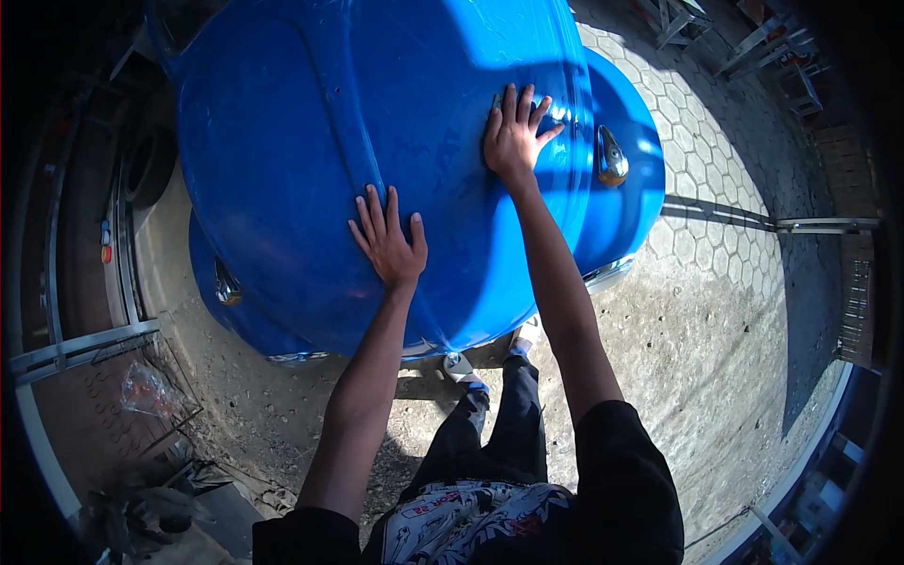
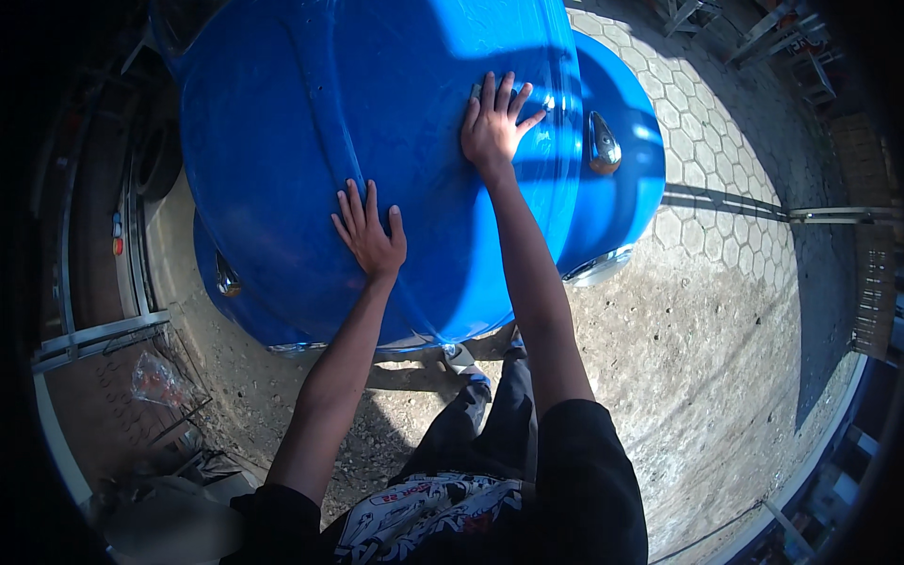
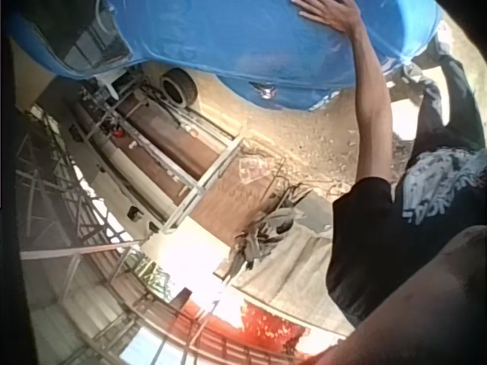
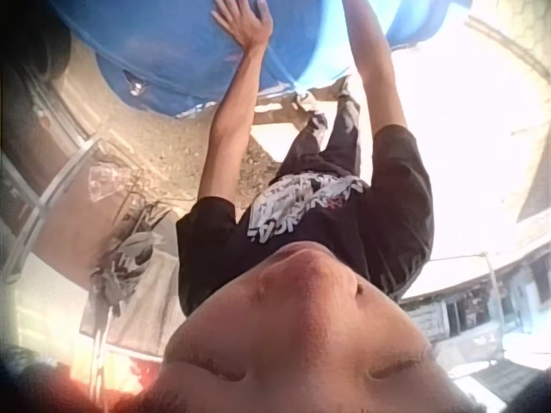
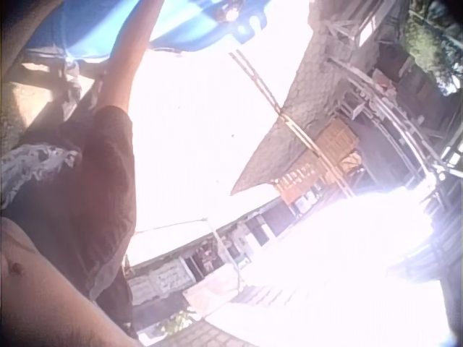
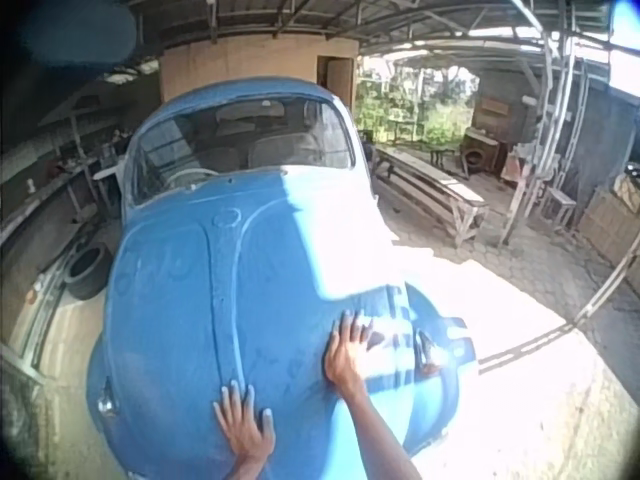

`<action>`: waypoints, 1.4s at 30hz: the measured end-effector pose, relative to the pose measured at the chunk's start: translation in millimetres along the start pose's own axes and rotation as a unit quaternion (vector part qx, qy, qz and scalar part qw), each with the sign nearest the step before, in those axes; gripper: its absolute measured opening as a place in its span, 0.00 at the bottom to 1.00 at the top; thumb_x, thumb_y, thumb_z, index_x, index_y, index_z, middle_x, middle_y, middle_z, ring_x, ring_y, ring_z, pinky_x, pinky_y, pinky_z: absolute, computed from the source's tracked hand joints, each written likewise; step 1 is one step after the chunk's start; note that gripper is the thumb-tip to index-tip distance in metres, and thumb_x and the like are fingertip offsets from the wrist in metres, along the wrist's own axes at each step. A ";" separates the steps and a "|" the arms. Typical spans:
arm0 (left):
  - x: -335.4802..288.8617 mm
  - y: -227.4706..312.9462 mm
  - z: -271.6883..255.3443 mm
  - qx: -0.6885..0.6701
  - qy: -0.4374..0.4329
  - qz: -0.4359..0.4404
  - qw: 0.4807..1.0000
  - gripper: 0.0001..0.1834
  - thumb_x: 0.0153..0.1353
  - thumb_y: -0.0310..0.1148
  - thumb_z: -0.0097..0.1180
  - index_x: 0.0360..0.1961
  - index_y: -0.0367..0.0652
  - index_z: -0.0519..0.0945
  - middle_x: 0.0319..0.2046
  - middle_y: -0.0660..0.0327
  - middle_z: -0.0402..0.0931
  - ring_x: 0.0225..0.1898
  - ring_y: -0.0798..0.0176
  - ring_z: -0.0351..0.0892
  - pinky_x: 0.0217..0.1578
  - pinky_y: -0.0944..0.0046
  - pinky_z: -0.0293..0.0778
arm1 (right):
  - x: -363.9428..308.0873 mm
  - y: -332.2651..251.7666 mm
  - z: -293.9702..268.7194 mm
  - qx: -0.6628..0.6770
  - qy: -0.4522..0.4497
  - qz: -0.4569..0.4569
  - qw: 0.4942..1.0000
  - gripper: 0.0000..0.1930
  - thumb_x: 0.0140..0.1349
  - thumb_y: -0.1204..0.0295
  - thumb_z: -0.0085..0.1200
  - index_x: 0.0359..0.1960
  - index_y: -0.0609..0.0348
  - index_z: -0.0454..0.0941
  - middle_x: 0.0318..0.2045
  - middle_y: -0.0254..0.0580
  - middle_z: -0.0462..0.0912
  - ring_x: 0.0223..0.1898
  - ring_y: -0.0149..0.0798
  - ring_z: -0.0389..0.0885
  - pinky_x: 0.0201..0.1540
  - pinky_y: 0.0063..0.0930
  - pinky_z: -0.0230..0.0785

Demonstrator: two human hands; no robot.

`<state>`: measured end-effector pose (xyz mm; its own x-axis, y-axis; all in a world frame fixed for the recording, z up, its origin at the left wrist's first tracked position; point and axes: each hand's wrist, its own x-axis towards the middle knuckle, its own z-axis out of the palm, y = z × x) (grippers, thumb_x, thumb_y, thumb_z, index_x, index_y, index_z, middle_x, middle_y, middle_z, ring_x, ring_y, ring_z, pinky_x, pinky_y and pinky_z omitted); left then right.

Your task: The person wets a piece of sandpaper in a bucket of water and sands the hood of a car by hand.

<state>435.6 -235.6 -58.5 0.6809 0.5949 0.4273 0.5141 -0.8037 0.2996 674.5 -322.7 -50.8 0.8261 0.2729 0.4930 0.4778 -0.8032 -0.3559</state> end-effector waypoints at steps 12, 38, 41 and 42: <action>-1.4 -9.0 0.3 0.009 0.007 0.001 1.000 0.29 0.68 0.51 0.40 0.67 0.53 0.68 0.71 0.57 0.55 0.73 0.50 0.49 0.70 0.40 0.38 | -170.9 -28.5 -47.6 0.044 -0.100 0.046 0.993 0.28 0.73 0.58 0.31 0.72 0.51 0.55 0.74 0.50 0.45 0.73 0.67 0.34 0.61 0.81 0.19; -3.7 -17.3 6.1 0.050 0.024 0.047 0.997 0.31 0.71 0.54 0.38 0.70 0.51 0.63 0.73 0.56 0.50 0.74 0.48 0.45 0.69 0.36 0.40 | -215.9 128.5 -28.0 0.148 -0.122 0.231 0.954 0.31 0.74 0.60 0.28 0.75 0.55 0.38 0.75 0.50 0.33 0.75 0.61 0.25 0.66 0.73 0.22; 1.2 -12.7 5.6 0.046 0.030 0.047 0.997 0.31 0.71 0.53 0.38 0.69 0.51 0.64 0.73 0.56 0.50 0.74 0.49 0.46 0.69 0.36 0.40 | -227.4 102.3 -35.1 0.113 -0.113 0.216 0.963 0.33 0.74 0.58 0.32 0.74 0.61 0.39 0.75 0.55 0.33 0.74 0.63 0.26 0.68 0.69 0.22; 1.8 -8.8 6.6 0.041 0.031 0.048 0.998 0.31 0.71 0.53 0.38 0.69 0.51 0.64 0.73 0.56 0.50 0.74 0.48 0.46 0.69 0.37 0.40 | -226.4 103.8 -37.8 0.115 -0.106 0.207 0.966 0.34 0.73 0.58 0.33 0.74 0.62 0.39 0.74 0.57 0.34 0.74 0.64 0.26 0.69 0.68 0.22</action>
<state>435.8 -227.4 -66.0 0.6966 0.5105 0.5041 0.4903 -0.8517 0.1849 525.7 -487.9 -169.3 0.9915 0.0757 0.1056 0.1271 -0.7344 -0.6667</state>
